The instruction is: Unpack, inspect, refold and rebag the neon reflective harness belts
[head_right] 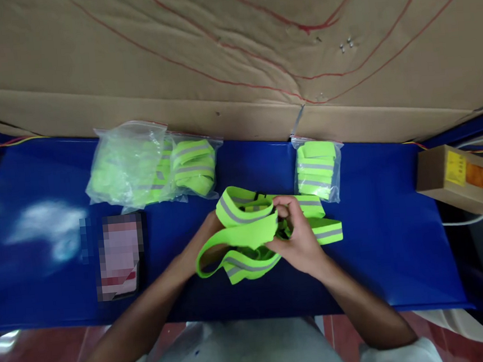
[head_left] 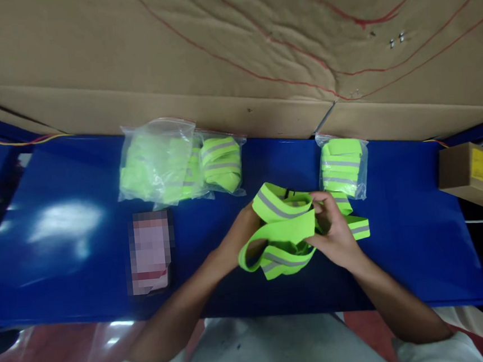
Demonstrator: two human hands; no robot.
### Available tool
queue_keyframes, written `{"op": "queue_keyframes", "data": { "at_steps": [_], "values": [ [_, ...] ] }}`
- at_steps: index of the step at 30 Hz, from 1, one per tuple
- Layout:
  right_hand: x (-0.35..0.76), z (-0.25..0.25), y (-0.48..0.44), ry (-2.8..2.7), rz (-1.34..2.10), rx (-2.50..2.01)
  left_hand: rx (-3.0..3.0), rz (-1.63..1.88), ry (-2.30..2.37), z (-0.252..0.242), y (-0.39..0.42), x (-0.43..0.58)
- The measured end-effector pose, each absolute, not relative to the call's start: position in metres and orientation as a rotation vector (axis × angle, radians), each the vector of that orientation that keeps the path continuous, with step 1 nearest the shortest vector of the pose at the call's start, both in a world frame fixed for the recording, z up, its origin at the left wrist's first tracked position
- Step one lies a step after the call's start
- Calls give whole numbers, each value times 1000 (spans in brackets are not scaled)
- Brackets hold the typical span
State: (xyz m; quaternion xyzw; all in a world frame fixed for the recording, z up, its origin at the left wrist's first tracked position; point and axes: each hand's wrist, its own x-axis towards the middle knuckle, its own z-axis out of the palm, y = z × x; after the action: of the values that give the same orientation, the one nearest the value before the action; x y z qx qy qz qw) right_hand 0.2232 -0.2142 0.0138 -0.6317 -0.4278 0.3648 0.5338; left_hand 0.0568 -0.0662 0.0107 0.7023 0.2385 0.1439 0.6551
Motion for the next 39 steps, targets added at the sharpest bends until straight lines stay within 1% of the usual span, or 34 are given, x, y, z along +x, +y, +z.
{"op": "queue_keyframes", "data": {
  "at_steps": [2, 3, 4, 6, 7, 8, 11, 13, 17, 22, 25, 29, 32, 35, 37, 39],
  "values": [
    [231, 15, -212, -867, 876, -1457, 1710, 228, 598, 18, -50, 47],
    [235, 15, -211, -807, 825, -1483, 1760, 258, 681, 21, -46, 43],
    [238, 15, -210, -762, 753, -1534, 1797, 362, 793, 25, -46, 40],
    [241, 12, -209, -746, 567, -1663, 1808, 686, 961, 30, -54, 39],
    [240, 10, -209, -776, 474, -1714, 1804, 801, 950, 32, -62, 40],
    [238, 8, -210, -832, 404, -1746, 1808, 828, 873, 33, -72, 42],
    [225, 5, -212, -1056, 379, -1774, 1810, 600, 565, 29, -99, 51],
    [219, 7, -215, -1202, 468, -1747, 1770, 505, 535, 22, -108, 57],
    [218, 19, -217, -1428, 629, -1608, 1669, 541, 623, 5, -105, 62],
    [217, 20, -214, -1448, 650, -1580, 1545, 619, 749, -4, -104, 65],
    [220, 18, -214, -1504, 546, -1602, 1452, 620, 833, -1, -102, 68],
    [239, 16, -216, -1613, 228, -1673, 1064, 605, 897, 6, -85, 70],
    [253, 17, -216, -1601, -20, -1886, 644, 489, 839, 10, -70, 67],
    [253, 22, -215, -1630, -244, -2046, 454, 367, 738, 14, -64, 63],
    [245, 27, -216, -1709, -202, -1954, 449, 334, 656, 15, -67, 61],
    [236, 30, -218, -1763, 14, -1794, 514, 344, 595, 16, -70, 60]
  ]
}}
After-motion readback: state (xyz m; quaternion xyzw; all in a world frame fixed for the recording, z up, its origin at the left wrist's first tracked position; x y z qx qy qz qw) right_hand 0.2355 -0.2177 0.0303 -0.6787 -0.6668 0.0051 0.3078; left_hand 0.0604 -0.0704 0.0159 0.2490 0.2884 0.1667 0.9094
